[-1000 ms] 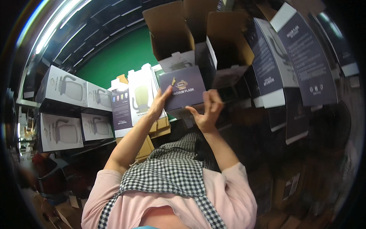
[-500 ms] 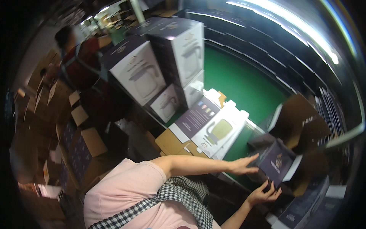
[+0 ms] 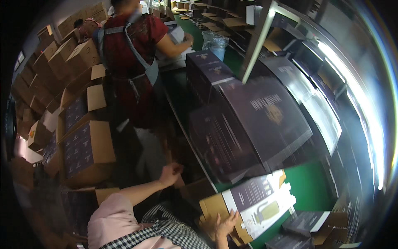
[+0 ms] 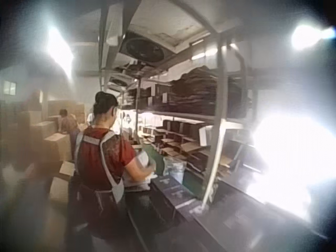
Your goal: The person places items into individual boxes, closes the box flaps, and stacks the boxed products into a larger shipping carton.
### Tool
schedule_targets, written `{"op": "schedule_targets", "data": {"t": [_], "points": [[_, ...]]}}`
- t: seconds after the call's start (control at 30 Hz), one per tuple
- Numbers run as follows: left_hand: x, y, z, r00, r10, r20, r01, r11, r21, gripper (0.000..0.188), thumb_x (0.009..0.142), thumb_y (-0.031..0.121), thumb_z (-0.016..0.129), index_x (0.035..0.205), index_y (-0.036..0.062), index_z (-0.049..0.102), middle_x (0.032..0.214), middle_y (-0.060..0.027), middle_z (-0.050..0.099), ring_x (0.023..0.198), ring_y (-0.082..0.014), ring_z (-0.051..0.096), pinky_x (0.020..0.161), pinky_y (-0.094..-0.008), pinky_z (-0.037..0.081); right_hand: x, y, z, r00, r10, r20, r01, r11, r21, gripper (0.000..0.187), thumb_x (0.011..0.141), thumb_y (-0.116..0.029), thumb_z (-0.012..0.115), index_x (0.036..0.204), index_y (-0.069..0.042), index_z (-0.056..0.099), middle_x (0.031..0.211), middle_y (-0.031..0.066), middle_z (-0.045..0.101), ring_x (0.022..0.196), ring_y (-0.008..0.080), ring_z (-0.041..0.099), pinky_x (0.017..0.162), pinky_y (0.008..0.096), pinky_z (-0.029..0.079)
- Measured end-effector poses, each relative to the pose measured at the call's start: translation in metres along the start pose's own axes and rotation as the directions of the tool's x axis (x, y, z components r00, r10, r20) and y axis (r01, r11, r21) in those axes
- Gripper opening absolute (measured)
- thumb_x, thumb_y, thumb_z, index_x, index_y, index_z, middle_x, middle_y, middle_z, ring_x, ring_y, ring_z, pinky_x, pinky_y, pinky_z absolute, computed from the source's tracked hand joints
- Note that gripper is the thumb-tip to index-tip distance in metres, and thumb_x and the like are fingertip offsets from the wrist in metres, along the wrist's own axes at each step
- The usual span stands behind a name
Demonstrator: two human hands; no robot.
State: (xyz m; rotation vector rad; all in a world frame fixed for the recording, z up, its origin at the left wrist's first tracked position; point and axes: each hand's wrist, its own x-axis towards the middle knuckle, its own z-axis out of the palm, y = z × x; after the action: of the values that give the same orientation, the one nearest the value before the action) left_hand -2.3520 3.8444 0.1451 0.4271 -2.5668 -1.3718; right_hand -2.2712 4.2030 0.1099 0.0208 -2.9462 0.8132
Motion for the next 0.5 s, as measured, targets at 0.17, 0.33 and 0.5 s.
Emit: {"op": "schedule_targets", "data": {"t": [0.17,0.33,0.5], "points": [[0.188,-0.049,-0.061,0.939,0.153,-0.309,-0.211,0.964,-0.164,0.017,0.087,0.0,0.065,0.104,0.0015,0.062,0.09,-0.0136,0.065,0.077,-0.0228,0.065,0.067,-0.0308,0.051,0.012,-0.022,0.033,0.996,0.086,0.004,-0.082,0.966,-0.245,0.073,0.076,-0.031,0.078,0.134,-0.002,0.045,0.142,0.0323,0.034,0.138,0.0525,0.024,0.113,0.0599,0.022],[0.296,0.009,-0.097,0.941,0.284,-0.186,-0.313,0.937,-0.156,0.02,0.091,0.003,0.064,0.11,0.0008,0.061,0.096,-0.0102,0.061,0.074,-0.0164,0.061,0.065,-0.0272,0.05,0.042,-0.094,0.029,0.988,0.152,-0.035,-0.156,0.976,-0.152,0.032,0.083,-0.011,0.066,0.113,-0.004,0.058,0.134,0.0278,0.044,0.125,0.045,0.044,0.104,0.0485,0.039],[0.324,0.048,-0.087,0.898,0.423,-0.12,-0.44,0.864,-0.243,0.021,0.09,0.002,0.065,0.11,-0.0006,0.06,0.098,-0.0121,0.06,0.079,-0.0194,0.064,0.067,-0.0278,0.052,0.074,-0.162,0.05,0.996,-0.088,0.017,0.085,0.99,0.112,0.014,0.078,0.003,0.064,0.089,-0.005,0.066,0.089,0.0131,0.066,0.082,0.0334,0.065,0.072,0.0418,0.053]]}}
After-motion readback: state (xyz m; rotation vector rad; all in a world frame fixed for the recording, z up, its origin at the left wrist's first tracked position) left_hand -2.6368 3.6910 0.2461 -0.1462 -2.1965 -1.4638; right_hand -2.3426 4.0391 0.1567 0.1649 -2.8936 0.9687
